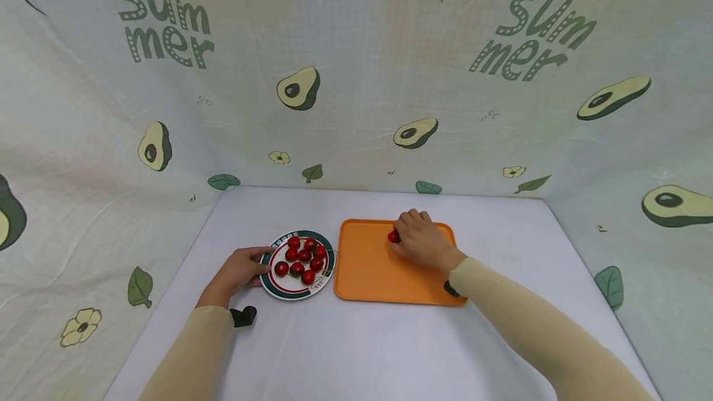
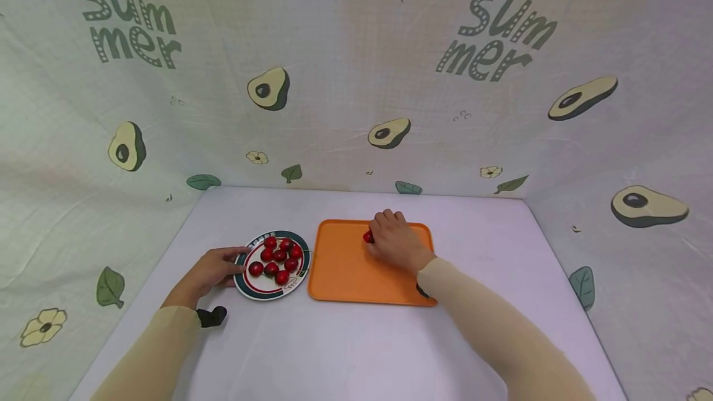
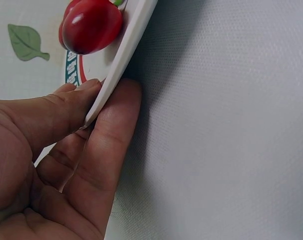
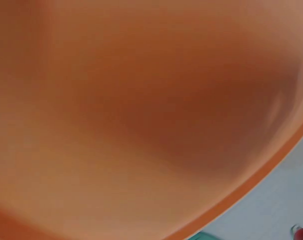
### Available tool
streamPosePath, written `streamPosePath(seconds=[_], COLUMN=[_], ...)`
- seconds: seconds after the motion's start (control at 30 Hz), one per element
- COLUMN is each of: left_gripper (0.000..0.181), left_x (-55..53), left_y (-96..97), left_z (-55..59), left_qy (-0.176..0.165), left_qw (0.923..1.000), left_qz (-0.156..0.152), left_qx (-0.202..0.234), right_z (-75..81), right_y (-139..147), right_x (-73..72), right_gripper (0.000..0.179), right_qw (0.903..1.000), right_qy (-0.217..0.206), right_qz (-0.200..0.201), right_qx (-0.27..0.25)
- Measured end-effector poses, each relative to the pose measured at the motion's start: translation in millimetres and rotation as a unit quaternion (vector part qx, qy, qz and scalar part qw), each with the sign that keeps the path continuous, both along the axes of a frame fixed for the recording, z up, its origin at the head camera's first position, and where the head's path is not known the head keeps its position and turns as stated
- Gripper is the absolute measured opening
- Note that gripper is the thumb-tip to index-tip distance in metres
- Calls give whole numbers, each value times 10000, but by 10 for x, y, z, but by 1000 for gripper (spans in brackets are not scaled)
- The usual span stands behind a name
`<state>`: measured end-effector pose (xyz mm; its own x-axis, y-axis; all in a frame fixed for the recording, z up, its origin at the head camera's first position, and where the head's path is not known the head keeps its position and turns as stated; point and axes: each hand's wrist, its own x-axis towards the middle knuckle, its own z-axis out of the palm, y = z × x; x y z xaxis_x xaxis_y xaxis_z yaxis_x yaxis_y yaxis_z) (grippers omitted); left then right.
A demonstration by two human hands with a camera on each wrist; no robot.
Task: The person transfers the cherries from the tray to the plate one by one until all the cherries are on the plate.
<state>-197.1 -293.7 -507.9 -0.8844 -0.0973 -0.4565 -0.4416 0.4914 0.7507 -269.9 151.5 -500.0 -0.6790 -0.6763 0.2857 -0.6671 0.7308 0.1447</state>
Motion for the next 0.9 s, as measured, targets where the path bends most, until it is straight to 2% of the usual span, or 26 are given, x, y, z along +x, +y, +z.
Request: streamPosePath(seconds=[0.27,0.53,0.77,0.9], left_gripper=[52,52,52,52], left_x=[-24,-10,-3,-10], left_y=[-2,6,-6,-11], left_z=[-8,-35,-48,-28], left_qy=[31,79,-14,73], left_qw=[9999,9999,10000,10000], left_qz=[103,49,52,-17], left_qx=[-57,-54,-9,-16], right_z=[90,154,70,37], right_y=[-591,-1230,-1653,-1820], right_x=[86,337,524,583], right_gripper=[34,38,43,43], right_qw=[9968,9952,9905,9888], right_qy=[473,198,288,339], right_qz=[644,924,1277,1375], right_qx=[-53,249,430,475])
